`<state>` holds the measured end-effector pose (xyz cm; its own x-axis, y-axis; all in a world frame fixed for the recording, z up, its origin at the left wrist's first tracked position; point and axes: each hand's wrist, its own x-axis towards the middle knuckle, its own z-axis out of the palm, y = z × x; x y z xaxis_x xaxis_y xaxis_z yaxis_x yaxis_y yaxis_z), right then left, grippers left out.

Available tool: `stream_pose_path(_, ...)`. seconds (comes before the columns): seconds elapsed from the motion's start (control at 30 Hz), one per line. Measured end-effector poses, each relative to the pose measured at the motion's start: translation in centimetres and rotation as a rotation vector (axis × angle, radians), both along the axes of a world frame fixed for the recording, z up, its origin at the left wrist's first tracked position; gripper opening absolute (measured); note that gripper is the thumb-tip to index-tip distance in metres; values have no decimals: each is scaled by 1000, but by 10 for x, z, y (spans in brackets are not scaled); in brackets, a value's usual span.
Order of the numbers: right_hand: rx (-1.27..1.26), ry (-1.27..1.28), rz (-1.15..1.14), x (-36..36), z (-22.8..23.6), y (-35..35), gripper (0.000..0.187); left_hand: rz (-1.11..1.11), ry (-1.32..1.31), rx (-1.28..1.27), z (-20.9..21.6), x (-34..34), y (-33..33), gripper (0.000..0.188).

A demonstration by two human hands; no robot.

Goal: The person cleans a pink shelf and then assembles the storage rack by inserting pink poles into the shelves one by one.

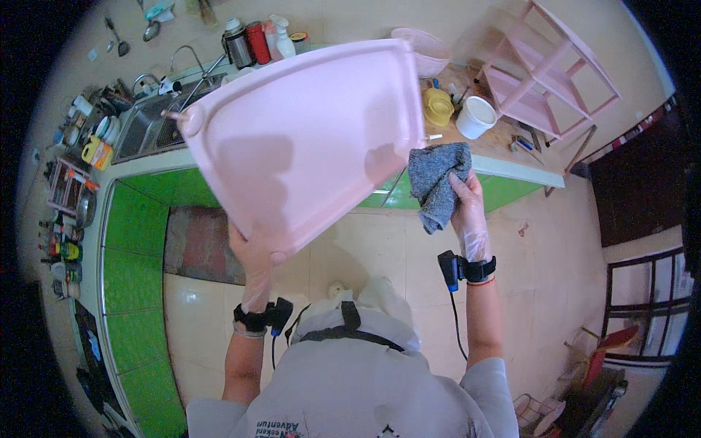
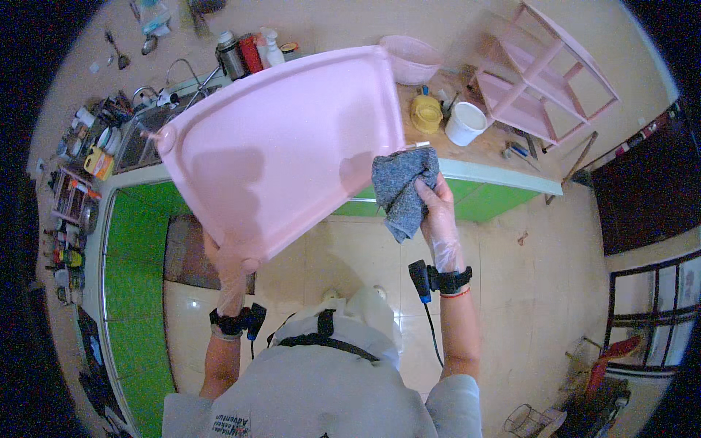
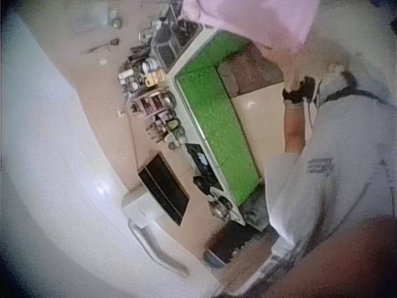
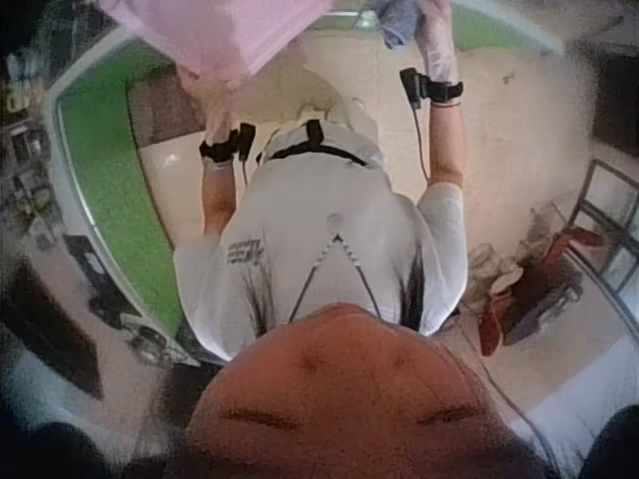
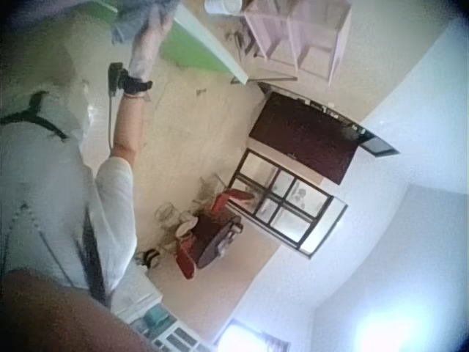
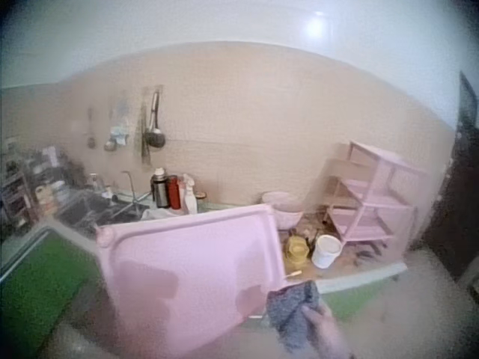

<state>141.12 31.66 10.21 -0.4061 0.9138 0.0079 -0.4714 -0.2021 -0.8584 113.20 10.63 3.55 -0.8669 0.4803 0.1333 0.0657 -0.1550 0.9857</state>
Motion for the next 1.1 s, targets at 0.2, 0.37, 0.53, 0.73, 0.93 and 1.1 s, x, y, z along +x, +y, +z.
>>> stream_pose_path(0.2,13,-140,-17,18,-55,24,33,200,16,-122,-14,-31,-35,45)
stream_pose_path(0.37,-7,-455,-104,38,-120,80,33,209,-249,-75,36,-19,-32,50)
stream_pose_path(0.53,-134,-466,-186,32,-167,174,35,392,-267,-94,-5,-58,-41,63)
stream_pose_path(0.73,38,-526,-44,-43,-168,297,42,637,-234,-93,6,-59,1,62)
stream_pose_path(0.93,395,-601,-256,-119,-133,409,45,615,-482,-110,6,-48,17,56)
stream_pose_path(1.1,540,-670,118,-157,-121,384,44,510,-614,-292,40,-20,61,55)
